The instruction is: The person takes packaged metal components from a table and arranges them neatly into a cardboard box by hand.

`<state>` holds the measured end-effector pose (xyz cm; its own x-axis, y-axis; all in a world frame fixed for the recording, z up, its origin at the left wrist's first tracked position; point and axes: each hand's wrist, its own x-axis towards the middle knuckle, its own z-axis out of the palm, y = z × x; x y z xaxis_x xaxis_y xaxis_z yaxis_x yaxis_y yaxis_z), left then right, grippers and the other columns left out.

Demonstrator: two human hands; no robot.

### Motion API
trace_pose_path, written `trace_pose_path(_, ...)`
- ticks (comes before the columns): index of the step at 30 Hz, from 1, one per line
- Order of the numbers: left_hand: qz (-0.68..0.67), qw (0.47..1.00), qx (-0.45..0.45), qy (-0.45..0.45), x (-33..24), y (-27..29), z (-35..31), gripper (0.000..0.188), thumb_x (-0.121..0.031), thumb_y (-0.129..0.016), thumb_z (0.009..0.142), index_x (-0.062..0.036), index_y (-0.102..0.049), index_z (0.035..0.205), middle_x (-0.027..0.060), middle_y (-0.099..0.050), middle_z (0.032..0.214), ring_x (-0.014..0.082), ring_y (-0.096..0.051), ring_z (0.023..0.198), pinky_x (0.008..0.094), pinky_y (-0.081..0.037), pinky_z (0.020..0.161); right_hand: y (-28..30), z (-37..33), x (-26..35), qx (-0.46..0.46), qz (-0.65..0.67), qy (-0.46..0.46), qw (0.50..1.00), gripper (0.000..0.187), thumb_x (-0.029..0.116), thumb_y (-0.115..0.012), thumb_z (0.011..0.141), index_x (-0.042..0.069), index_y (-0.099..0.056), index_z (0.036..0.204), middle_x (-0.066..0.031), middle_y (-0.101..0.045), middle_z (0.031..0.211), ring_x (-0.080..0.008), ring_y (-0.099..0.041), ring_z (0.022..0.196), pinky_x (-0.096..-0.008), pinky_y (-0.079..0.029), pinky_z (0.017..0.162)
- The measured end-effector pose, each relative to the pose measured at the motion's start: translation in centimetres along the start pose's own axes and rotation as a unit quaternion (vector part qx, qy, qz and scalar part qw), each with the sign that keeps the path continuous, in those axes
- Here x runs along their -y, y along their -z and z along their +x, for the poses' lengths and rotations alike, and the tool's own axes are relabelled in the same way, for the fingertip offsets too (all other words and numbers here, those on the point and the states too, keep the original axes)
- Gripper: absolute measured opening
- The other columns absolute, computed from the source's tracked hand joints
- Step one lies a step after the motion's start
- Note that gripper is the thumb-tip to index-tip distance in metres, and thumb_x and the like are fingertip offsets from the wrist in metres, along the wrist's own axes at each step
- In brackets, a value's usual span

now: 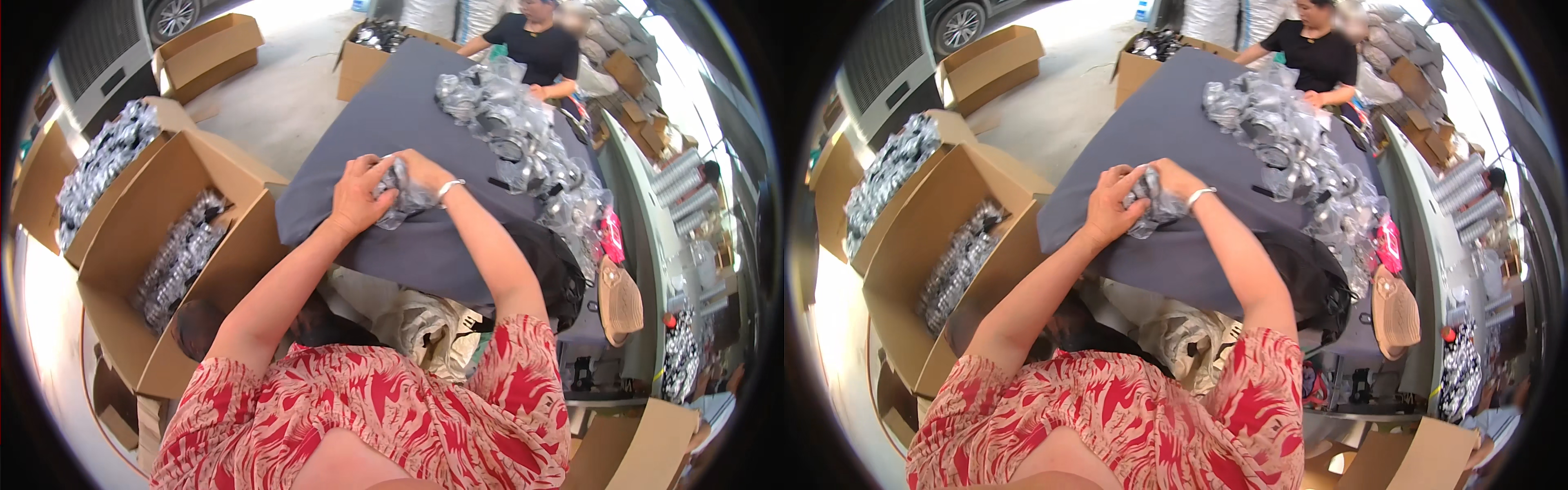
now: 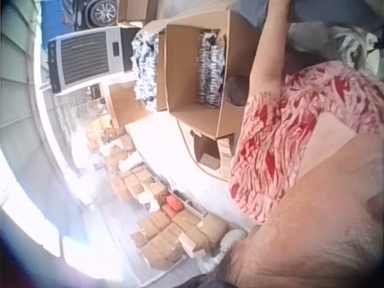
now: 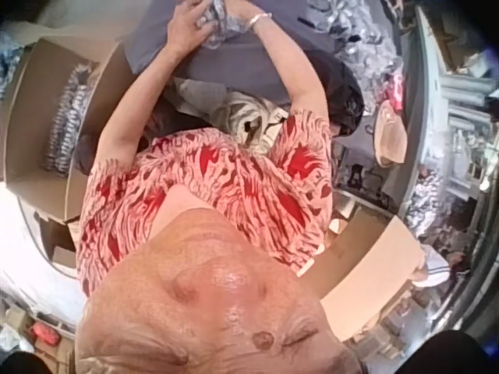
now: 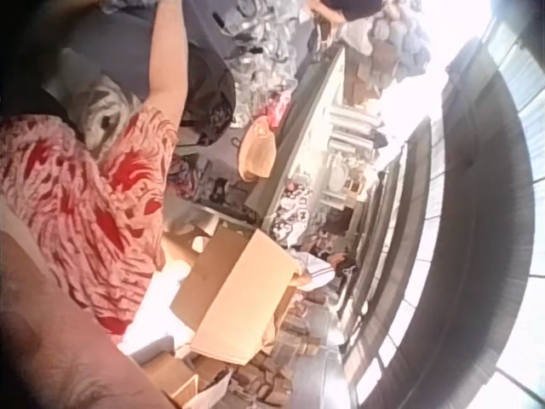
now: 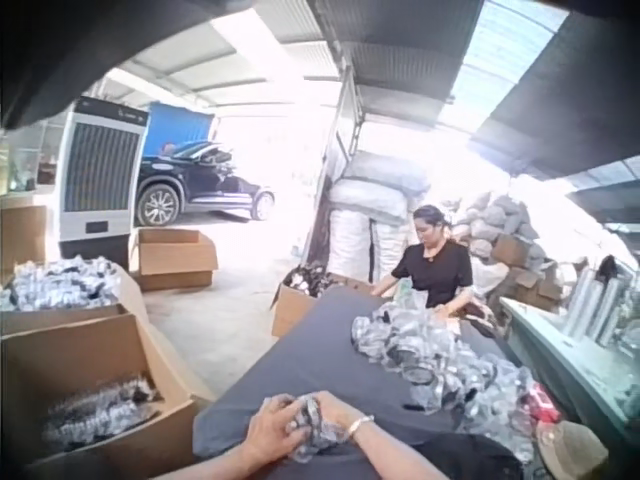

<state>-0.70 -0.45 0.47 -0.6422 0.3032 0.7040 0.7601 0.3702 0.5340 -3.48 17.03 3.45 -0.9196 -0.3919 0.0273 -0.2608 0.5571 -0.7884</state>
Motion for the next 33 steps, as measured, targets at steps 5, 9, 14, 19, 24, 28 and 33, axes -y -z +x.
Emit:
trace_pose_path(5,0.036,0.995,0.037,0.082,-2.0,-0.6,0.9,0.048,-0.026,-0.072,0.067,-0.0206,-0.061,0.113,0.008,-0.055,0.11,0.0295,-0.051,0.1,0.039,-0.045,0.083,0.1,1.5,-4.7,-0.067,-0.015,0.027,0.997,0.019,0.008,-0.06,0.071,-0.004,-0.062,0.086,-0.0197,-0.065,0.083,-0.0244,-0.062,0.076,-0.0339,-0.046,0.069)
trace_pose_path(9,0.073,0.994,0.03,0.076,-1.4,-0.5,1.0,0.044,-0.025,-0.071,0.067,-0.0171,-0.061,0.109,0.0061,-0.056,0.114,0.0281,-0.052,0.098,0.0376,-0.046,0.081,4.5,-0.2,-1.9,-0.245,-0.373,-0.107,0.888,0.02,0.014,-0.062,0.068,0.002,-0.065,0.084,-0.0197,-0.064,0.083,-0.032,-0.063,0.079,-0.0385,-0.05,0.07)
trace_pose_path(14,0.069,0.995,0.03,0.063,-1.5,-0.2,0.9,0.042,-0.025,-0.07,0.068,-0.014,-0.061,0.107,0.004,-0.058,0.112,0.0264,-0.053,0.096,0.0362,-0.047,0.079,12.8,-6.2,-5.2,-0.407,-0.582,-0.337,0.618,0.016,0.013,-0.052,0.081,0.009,-0.068,0.085,-0.0077,-0.065,0.089,-0.0222,-0.064,0.084,-0.0321,-0.053,0.063)
trace_pose_path(19,0.06,0.996,0.027,0.055,-1.2,-0.2,0.5,0.043,-0.024,-0.071,0.068,-0.014,-0.06,0.108,0.0037,-0.057,0.111,0.026,-0.053,0.098,0.0358,-0.047,0.081,13.5,-10.0,-9.2,-0.411,-0.468,-0.394,0.676,0.018,0.014,-0.053,0.08,0.006,-0.069,0.08,-0.0144,-0.067,0.084,-0.0299,-0.066,0.08,-0.04,-0.053,0.066)
trace_pose_path(24,0.052,0.998,0.019,0.039,-1.9,-0.7,0.6,0.044,-0.024,-0.071,0.066,-0.0166,-0.058,0.108,0.0033,-0.056,0.109,0.0263,-0.051,0.093,0.0375,-0.047,0.076,14.4,-9.9,-9.6,-0.436,-0.489,-0.208,0.726,0.017,0.009,-0.053,0.075,-0.001,-0.066,0.077,-0.0213,-0.064,0.075,-0.0333,-0.065,0.069,-0.0435,-0.05,0.058)
trace_pose_path(28,0.066,0.997,0.004,0.035,-0.8,0.0,0.3,0.043,-0.024,-0.071,0.066,-0.0167,-0.058,0.107,0.0031,-0.056,0.109,0.026,-0.051,0.091,0.0373,-0.047,0.075,9.6,-3.6,-4.1,-0.121,0.013,-0.186,0.975,0.013,0.01,-0.058,0.078,-0.001,-0.062,0.083,-0.0022,-0.058,0.067,-0.0119,-0.054,0.054,-0.0268,-0.045,0.05)
trace_pose_path(33,0.071,0.997,0.017,0.033,-1.0,-0.5,0.6,0.044,-0.024,-0.071,0.067,-0.0168,-0.058,0.108,0.0032,-0.056,0.11,0.0259,-0.052,0.091,0.0373,-0.047,0.075,6.7,0.1,-3.4,0.008,0.025,-0.184,0.983,0.018,0.01,-0.058,0.08,0.001,-0.061,0.095,0.0003,-0.06,0.078,-0.0087,-0.053,0.068,-0.024,-0.045,0.063)
